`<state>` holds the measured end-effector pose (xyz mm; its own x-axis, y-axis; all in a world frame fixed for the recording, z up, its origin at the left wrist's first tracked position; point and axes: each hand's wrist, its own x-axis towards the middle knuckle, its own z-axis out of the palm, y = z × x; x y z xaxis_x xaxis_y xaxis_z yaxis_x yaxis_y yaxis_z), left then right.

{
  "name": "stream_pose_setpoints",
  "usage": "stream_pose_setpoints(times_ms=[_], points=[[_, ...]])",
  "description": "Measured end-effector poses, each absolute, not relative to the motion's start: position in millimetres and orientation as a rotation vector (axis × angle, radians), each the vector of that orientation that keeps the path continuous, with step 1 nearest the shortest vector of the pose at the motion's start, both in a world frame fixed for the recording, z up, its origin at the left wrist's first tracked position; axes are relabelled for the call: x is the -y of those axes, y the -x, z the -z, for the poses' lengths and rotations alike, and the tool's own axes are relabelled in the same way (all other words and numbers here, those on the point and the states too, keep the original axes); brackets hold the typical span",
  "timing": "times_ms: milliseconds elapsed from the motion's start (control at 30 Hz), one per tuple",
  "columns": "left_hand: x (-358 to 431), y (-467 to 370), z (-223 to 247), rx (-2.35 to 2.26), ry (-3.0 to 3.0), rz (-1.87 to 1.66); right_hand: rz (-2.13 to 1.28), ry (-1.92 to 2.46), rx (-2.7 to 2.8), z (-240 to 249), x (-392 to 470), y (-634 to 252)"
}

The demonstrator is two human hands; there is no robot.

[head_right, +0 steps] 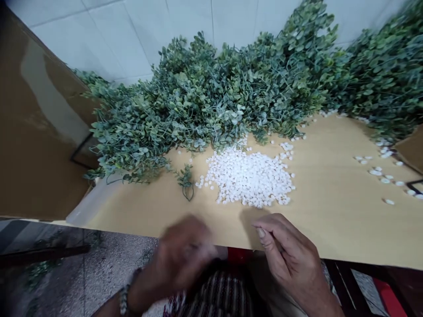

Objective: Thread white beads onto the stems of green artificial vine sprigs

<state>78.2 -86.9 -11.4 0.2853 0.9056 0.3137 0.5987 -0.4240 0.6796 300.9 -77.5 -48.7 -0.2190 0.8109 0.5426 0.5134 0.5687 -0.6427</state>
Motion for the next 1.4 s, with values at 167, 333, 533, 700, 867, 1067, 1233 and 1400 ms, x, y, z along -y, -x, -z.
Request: stream_pose_setpoints(times_ms=[167, 333, 533, 700, 867, 1067, 1233, 1400], points=[[23.4, -31.7, -11.9, -2.244, -2.128, -0.478, -0.371, 0.999, 1.984, 52.5, 70.9, -294.2], [3.6, -39.5, -0.4, -2.171, -2.105, -0.499, -0.362, 0.987, 1.995, 54.1, 69.0, -292.4], [7.1, -32.0, -1.1, -2.108, -1.966, -0.646, -0.400, 0.965, 2.005, 56.4, 68.1, -293.4], [31.3, -36.9, -9.6, -1.850, -1.676, -1.002, -0.474, 0.937, 1.958, 56.3, 68.6, -294.9], [62.6, -74.8, -8.5, -1.412, -1.294, -1.116, -0.559, 0.980, 1.853, 38.4, 74.2, -283.0], [85.2, -103.2, 10.6, -1.034, -1.296, -1.034, -0.588, 0.966, 1.840, 27.5, 81.1, -261.1], [90.5, -102.4, 30.2, -0.972, -1.243, -1.074, -0.576, 0.918, 1.885, 33.0, 84.7, -268.2], [86.7, -100.9, 35.2, -1.049, -1.053, -1.144, -0.222, 1.175, 1.928, 35.4, 63.9, -295.1]])
